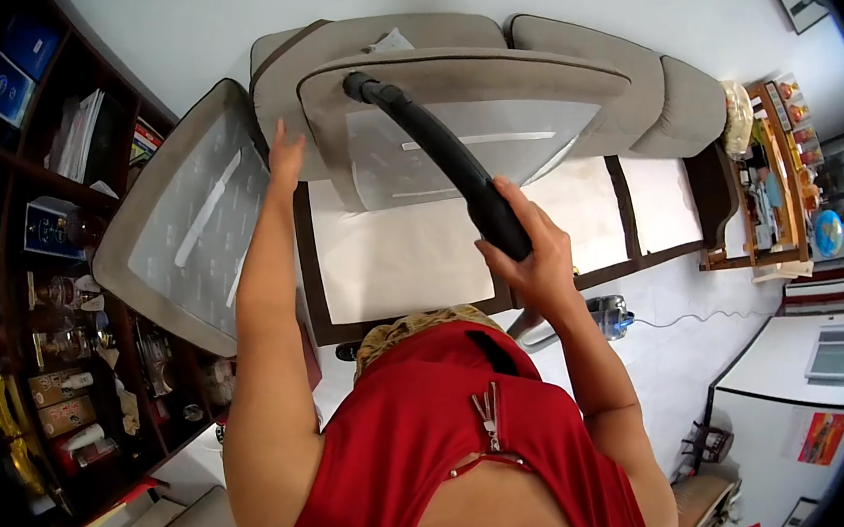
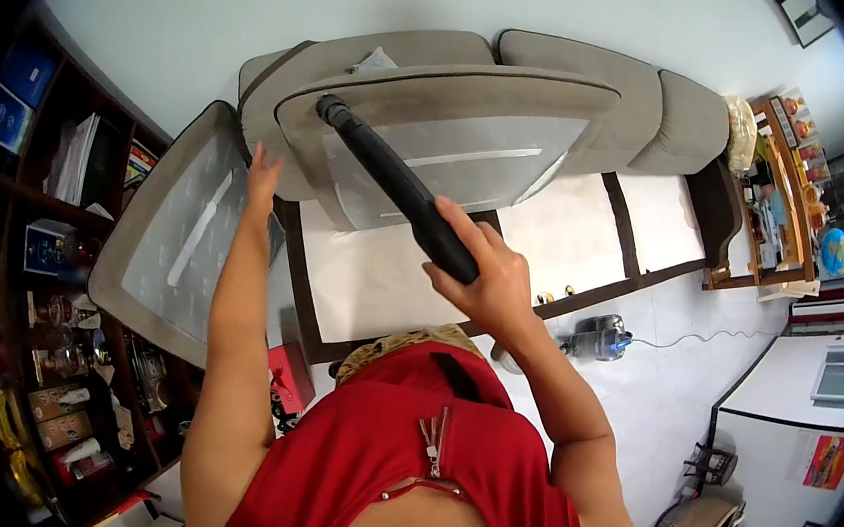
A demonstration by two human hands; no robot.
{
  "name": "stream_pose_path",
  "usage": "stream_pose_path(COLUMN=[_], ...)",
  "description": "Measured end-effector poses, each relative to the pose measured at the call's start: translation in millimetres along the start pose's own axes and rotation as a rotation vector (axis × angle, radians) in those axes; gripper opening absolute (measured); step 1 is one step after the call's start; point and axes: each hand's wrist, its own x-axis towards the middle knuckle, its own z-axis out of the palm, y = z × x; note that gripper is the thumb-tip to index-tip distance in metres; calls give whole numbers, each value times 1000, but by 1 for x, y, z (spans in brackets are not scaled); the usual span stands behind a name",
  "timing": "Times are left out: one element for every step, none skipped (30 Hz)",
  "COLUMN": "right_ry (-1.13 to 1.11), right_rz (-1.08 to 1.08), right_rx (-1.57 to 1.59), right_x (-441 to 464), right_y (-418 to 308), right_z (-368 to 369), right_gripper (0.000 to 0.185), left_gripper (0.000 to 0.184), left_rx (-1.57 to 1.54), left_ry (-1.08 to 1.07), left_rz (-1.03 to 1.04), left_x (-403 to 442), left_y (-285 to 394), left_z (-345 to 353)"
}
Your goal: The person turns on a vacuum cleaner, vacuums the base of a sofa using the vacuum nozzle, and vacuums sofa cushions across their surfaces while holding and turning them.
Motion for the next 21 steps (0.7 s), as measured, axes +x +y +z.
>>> stream_pose_path(right_ry=[-11,-18,-21,-20,-30,-84,-112,-139,-91,-46,-6,6,39,72,96,144,172,201,203,208,221], right_rz=[-25,-71,-113,-153,-163,-105,-51,5,-4,-15,-26,16,42,66,105,112,183,254,315,375,367], right_rx=[16,23,30,34,21,-17,-42,-66,-61,-58,-56,-32,-28,-24,-28,-11,-1,9,26,42,16], right_x=[0,2,5,9,14,17,21,23,21,18,15,10,6,1,-4,-10,-15,-19,-22,-25,-27], right_y=[-3,-5,-7,-8,-13,-18,-16,-15,-10,0,7,9,12,15,18,28,34,39,40,40,41], right_z=[0,4,9,14,20,24,25,25,25,23,19,11,3,-6,-15,-23,-30,-37,-44,-50,-51], right_gripper=[79,79,79,79,79,77,77,77,77,77,77,77,76,75,72,70,69,68,68,67,69], left_gripper=[72,69,68,68,68,67,67,67,66,66,66,66,66,67,67,67,67,66,66,66,67], left_rx=[20,44,40,36,30,-38,-104,-169,-180,-193,-207,-97,13,123,160,197,235,275,315,355,383], left_ry=[20,36,49,59,68,59,48,35,3,-26,-54,-15,26,69,75,82,89,71,53,34,21], left_rz=[38,77,104,133,164,149,135,121,94,66,33,127,219,312,366,419,474,454,435,418,416], left_x=[-1,-3,-3,-1,-1,-1,0,1,1,-1,-5,-2,5,13,20,27,32,30,30,29,33], left_y=[9,18,25,34,42,48,54,61,68,74,78,76,70,65,62,61,60,66,74,82,82], left_z=[-3,-5,-4,-1,4,9,14,18,20,21,23,26,28,29,30,30,31,29,27,26,27])
